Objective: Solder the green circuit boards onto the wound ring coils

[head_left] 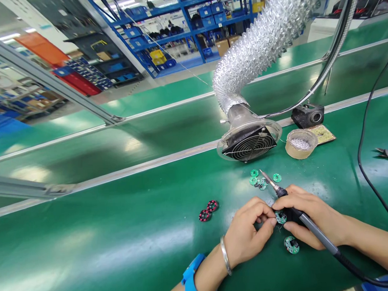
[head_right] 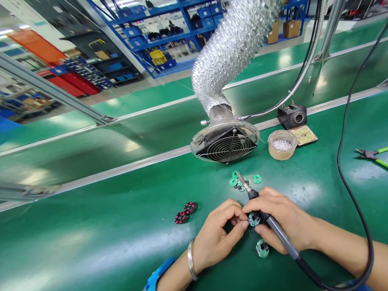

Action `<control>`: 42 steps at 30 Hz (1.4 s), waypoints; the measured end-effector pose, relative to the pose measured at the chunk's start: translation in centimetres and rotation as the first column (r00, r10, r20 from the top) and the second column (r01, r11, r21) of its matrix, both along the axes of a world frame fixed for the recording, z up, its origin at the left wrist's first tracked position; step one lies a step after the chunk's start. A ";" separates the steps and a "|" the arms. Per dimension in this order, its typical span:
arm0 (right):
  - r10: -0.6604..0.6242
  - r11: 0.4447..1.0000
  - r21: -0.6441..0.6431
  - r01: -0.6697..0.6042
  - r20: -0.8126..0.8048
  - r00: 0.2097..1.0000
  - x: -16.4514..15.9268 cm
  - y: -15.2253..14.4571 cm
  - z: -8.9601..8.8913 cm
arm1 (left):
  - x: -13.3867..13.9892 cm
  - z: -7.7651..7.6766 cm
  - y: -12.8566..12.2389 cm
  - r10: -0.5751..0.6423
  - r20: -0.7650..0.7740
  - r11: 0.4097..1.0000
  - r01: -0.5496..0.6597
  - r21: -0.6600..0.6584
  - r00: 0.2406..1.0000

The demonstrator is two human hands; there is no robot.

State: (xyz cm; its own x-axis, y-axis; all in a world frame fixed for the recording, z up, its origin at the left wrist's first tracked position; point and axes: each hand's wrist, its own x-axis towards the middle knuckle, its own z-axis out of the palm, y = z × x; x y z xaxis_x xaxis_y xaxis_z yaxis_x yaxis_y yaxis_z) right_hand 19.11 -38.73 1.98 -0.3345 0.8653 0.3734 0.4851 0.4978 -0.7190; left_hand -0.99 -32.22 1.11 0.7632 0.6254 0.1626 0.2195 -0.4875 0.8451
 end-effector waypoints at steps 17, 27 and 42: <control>-0.007 0.990 0.139 0.003 0.028 1.000 -0.1 -0.2 -0.7 | 0.2 -0.7 -0.3 0.005 0.017 0.996 -0.006 0.089 1.000; -0.028 0.953 0.303 -0.017 0.144 0.989 -0.3 -0.6 -0.9 | 0.3 -0.5 -0.1 0.006 0.000 1.000 -0.006 -0.009 1.000; -0.162 0.945 0.278 0.169 -0.049 0.986 0.9 -2.5 1.3 | -0.3 -0.8 0.2 -0.110 0.039 0.961 0.097 0.259 0.993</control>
